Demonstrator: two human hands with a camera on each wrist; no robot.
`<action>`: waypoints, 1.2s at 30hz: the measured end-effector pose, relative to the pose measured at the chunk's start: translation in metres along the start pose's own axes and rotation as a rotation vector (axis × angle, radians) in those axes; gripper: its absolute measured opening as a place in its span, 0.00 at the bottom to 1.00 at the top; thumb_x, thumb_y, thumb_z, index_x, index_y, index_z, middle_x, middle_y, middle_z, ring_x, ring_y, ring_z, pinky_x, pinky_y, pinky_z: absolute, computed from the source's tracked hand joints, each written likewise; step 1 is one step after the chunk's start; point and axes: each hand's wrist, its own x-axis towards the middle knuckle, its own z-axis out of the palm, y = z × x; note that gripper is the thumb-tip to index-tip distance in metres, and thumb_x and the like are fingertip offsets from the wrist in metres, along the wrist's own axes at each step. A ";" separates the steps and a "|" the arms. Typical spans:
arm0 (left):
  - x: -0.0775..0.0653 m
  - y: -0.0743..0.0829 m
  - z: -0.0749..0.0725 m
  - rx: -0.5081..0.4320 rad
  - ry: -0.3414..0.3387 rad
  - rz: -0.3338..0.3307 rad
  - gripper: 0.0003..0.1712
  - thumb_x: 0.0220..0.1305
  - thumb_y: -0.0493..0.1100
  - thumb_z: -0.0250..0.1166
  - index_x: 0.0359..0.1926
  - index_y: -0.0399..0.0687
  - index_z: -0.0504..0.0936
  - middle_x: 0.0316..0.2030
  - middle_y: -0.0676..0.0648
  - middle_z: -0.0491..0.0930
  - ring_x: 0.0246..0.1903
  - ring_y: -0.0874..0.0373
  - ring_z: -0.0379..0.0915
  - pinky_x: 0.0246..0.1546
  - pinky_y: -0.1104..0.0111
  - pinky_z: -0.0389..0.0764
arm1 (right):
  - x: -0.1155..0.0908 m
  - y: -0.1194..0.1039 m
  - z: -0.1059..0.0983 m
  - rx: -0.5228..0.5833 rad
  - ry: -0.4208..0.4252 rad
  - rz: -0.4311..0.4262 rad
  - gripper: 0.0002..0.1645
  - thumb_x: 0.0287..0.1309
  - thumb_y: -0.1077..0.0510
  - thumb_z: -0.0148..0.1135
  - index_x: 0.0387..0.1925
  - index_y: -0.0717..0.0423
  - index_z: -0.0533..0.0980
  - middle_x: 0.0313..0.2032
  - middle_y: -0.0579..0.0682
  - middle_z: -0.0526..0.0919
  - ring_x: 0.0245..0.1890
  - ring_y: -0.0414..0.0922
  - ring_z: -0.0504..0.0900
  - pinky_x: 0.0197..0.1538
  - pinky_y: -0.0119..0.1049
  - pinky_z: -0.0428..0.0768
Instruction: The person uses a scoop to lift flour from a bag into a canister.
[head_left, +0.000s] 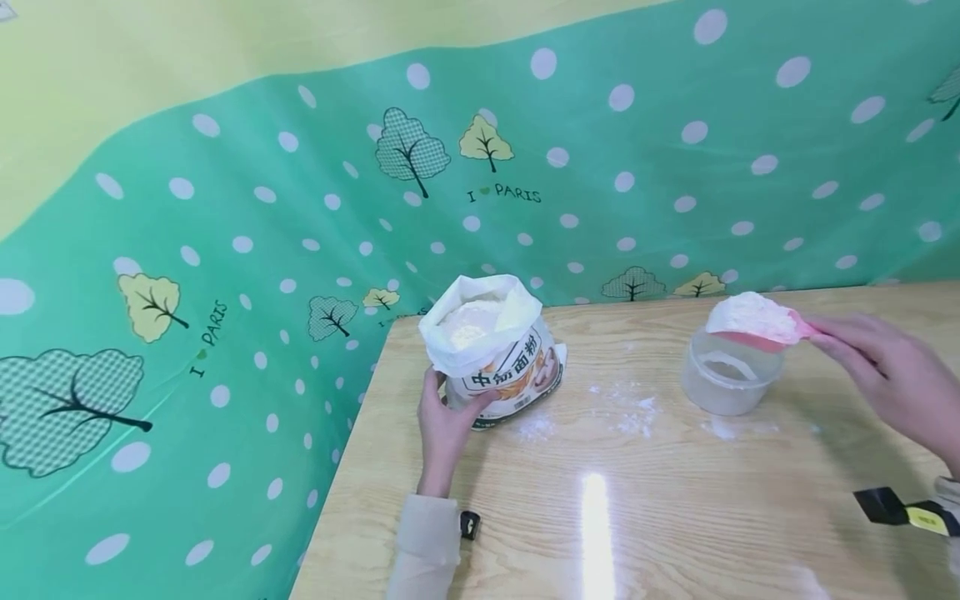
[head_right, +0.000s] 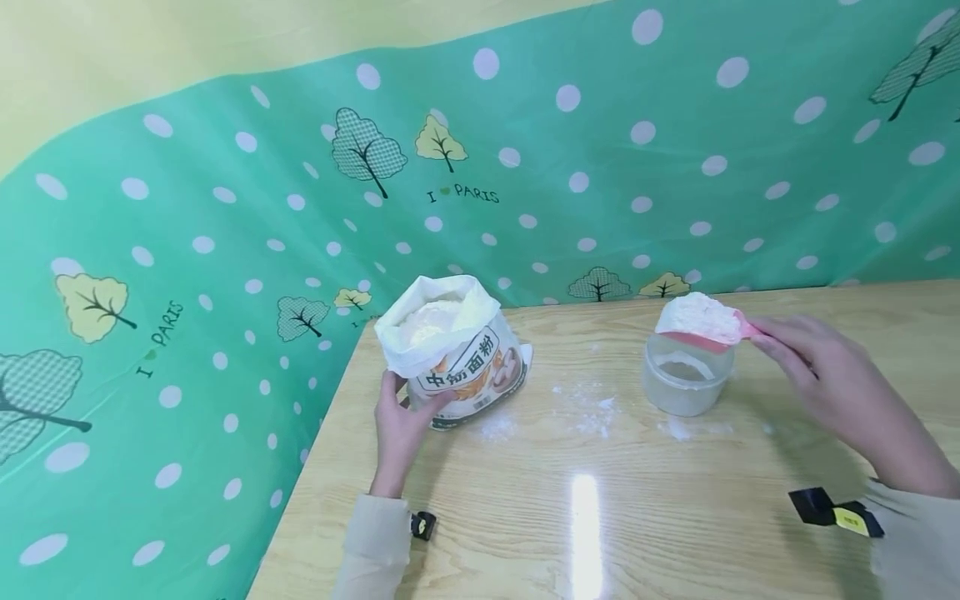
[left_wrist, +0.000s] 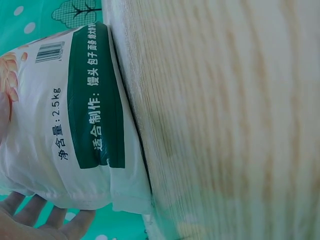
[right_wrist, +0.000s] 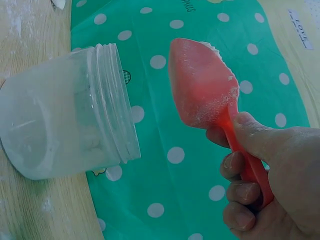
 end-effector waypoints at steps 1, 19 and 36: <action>0.000 0.000 0.000 0.000 -0.002 -0.001 0.54 0.39 0.62 0.81 0.67 0.59 0.67 0.62 0.53 0.73 0.65 0.53 0.65 0.67 0.43 0.64 | -0.001 0.001 -0.001 -0.011 0.005 -0.004 0.16 0.71 0.65 0.54 0.55 0.69 0.78 0.45 0.68 0.80 0.43 0.23 0.68 0.45 0.22 0.70; 0.001 0.000 0.002 -0.004 -0.002 -0.007 0.55 0.39 0.61 0.82 0.69 0.60 0.65 0.63 0.53 0.72 0.66 0.53 0.63 0.67 0.44 0.65 | -0.005 0.013 -0.009 -0.170 -0.051 -0.050 0.15 0.69 0.63 0.57 0.51 0.70 0.79 0.29 0.56 0.80 0.27 0.30 0.59 0.23 0.28 0.58; 0.001 -0.003 0.002 -0.002 0.006 -0.003 0.54 0.40 0.60 0.82 0.68 0.61 0.66 0.63 0.53 0.72 0.66 0.53 0.64 0.67 0.44 0.65 | -0.001 0.008 -0.015 -0.286 -0.081 -0.115 0.15 0.69 0.62 0.58 0.44 0.73 0.81 0.20 0.44 0.73 0.23 0.39 0.62 0.23 0.31 0.61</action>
